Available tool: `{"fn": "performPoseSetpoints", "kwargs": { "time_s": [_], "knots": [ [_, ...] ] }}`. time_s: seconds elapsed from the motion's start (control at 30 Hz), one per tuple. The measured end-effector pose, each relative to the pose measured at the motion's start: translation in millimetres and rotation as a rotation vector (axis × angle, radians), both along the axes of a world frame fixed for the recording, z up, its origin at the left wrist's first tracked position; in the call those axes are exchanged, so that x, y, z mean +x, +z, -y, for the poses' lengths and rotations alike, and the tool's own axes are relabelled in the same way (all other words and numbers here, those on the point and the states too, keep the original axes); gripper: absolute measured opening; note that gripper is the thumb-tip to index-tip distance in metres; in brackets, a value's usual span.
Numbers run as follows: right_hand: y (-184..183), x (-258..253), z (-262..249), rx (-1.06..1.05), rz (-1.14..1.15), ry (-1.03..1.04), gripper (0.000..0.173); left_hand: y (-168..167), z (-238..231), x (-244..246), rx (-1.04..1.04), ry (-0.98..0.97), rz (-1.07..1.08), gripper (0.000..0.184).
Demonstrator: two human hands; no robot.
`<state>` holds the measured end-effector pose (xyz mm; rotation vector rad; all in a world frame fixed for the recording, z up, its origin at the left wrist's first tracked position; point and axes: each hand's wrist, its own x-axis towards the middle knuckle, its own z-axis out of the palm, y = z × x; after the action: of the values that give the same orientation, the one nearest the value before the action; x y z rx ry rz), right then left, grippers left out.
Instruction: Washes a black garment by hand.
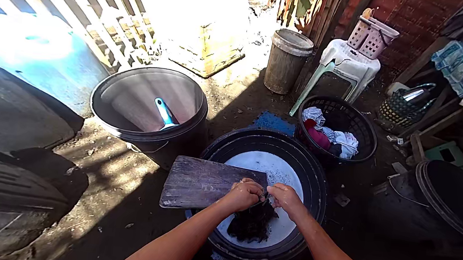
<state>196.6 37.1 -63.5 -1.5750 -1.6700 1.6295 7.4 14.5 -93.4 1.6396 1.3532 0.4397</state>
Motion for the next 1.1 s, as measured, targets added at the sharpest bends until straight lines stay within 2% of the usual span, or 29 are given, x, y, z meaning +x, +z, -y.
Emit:
{"fn": "performPoseSetpoints", "kwargs": {
  "time_s": [0.07, 0.2, 0.3, 0.37, 0.43, 0.57, 0.7, 0.9, 0.97, 1.1],
  "knots": [
    [2.7, 4.5, -6.2, -0.012, 0.085, 0.034, 0.032, -2.0, 0.6, 3.9, 0.123, -0.113, -0.104, 0.023],
    [-3.2, 19.4, -22.5, 0.013, 0.443, 0.192, 0.041, -9.4, 2.8, 5.5, 0.210, -0.140, -0.057, 0.024],
    [-1.9, 18.4, -20.2, 0.077, 0.471, 0.244, 0.048, -8.5, 6.2, 11.6, 0.220, -0.190, -0.149, 0.028],
    [3.3, 7.9, -13.9, 0.076, 0.449, 0.237, 0.040, -6.3, 10.7, 17.3, 0.239, -0.224, -0.233, 0.030],
    [2.6, -2.0, -13.0, 0.015, 0.525, 0.289, 0.035, -4.1, 15.4, 21.9, 0.265, -0.266, -0.304, 0.031],
    [-5.1, -7.0, -18.2, -0.120, 0.586, 0.277, 0.026, -6.3, 17.9, 25.7, 0.277, -0.327, -0.351, 0.036],
    [-19.9, 2.1, -19.0, -0.241, 0.450, 0.172, 0.024, -8.7, 12.5, 22.6, 0.143, -0.217, -0.143, 0.036],
    [-34.9, 11.0, -12.7, -0.109, 0.373, 0.191, 0.029, 7.8, 4.4, 13.6, -0.169, 0.110, 0.145, 0.025],
    [-34.4, 15.8, -11.4, -0.058, 0.357, 0.210, 0.030, 25.8, 1.7, 8.6, -0.192, 0.231, 0.276, 0.024],
    [-43.8, 25.5, -11.0, -0.036, 0.366, 0.224, 0.046, 66.9, 1.4, 8.3, -0.188, 0.378, 0.578, 0.024]
  ]
}}
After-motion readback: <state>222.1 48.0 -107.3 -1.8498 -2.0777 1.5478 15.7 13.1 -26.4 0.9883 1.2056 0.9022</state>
